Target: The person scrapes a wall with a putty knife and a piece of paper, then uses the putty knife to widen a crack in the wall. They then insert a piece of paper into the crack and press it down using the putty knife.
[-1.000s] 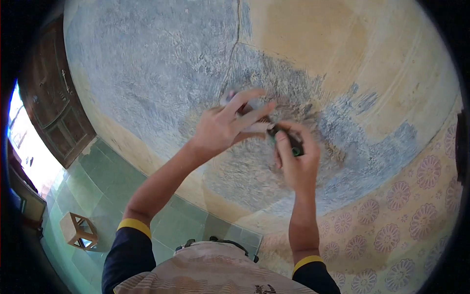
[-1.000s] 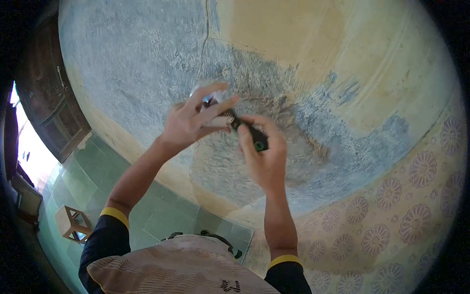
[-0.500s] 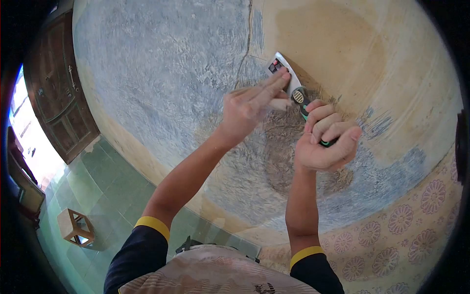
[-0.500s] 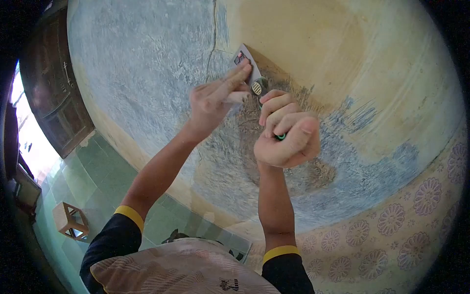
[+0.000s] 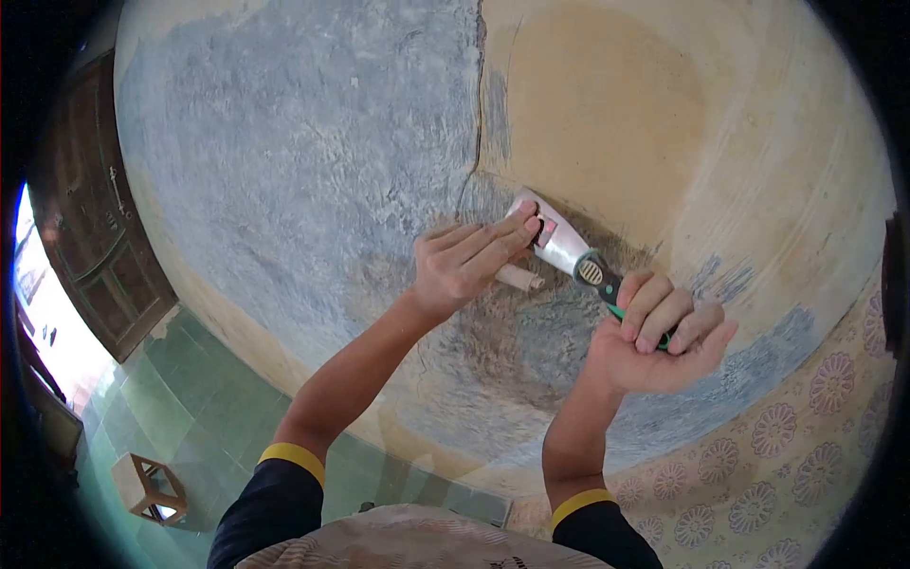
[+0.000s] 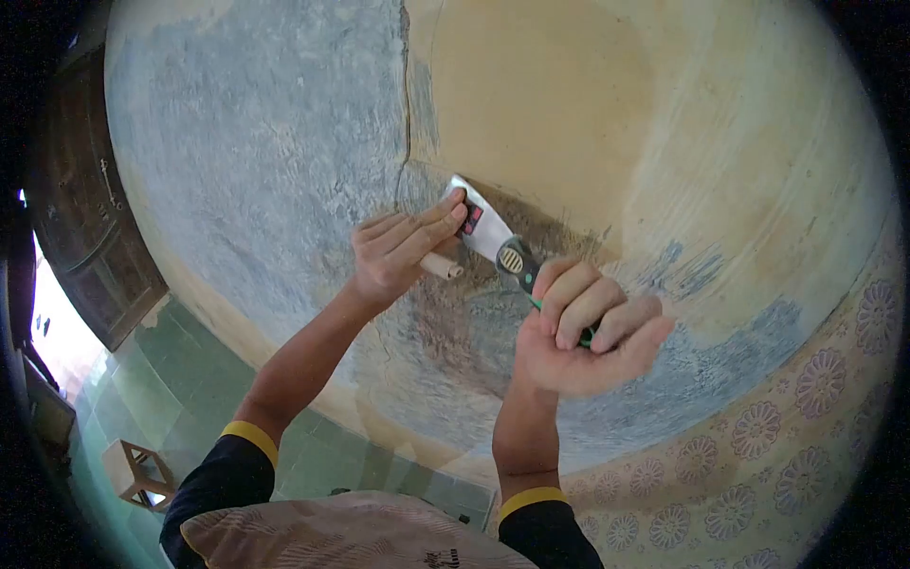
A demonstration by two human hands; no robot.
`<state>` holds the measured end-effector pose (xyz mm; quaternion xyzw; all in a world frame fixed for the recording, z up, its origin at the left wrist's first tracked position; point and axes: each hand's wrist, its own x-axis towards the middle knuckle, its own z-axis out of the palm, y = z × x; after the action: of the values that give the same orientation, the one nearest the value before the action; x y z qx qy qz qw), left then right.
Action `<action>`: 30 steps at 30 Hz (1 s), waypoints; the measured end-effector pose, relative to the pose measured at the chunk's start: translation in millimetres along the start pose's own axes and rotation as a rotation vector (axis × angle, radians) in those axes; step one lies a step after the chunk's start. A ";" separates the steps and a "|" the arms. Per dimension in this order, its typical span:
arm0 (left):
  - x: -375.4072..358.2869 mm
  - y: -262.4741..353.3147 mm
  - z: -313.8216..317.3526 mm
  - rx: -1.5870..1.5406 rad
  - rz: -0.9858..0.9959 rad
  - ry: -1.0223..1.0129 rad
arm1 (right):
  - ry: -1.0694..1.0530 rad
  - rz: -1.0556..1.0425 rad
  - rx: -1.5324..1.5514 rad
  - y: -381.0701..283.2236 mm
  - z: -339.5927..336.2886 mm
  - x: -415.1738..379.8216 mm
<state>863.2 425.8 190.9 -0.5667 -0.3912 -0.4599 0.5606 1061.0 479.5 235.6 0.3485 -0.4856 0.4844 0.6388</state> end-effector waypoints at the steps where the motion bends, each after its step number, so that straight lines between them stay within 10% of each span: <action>1: 0.3 -1.4 0.3 -0.008 -0.002 0.004 | -0.045 -0.028 -0.005 2.4 -2.7 1.3; 30: 6.0 -13.1 -8.2 -0.187 -0.088 -0.025 | 0.125 0.002 -0.248 5.0 36.2 20.5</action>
<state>851.6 418.0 199.9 -0.6046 -0.3781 -0.5116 0.4793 1047.2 453.5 265.4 0.2357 -0.5013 0.4420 0.7056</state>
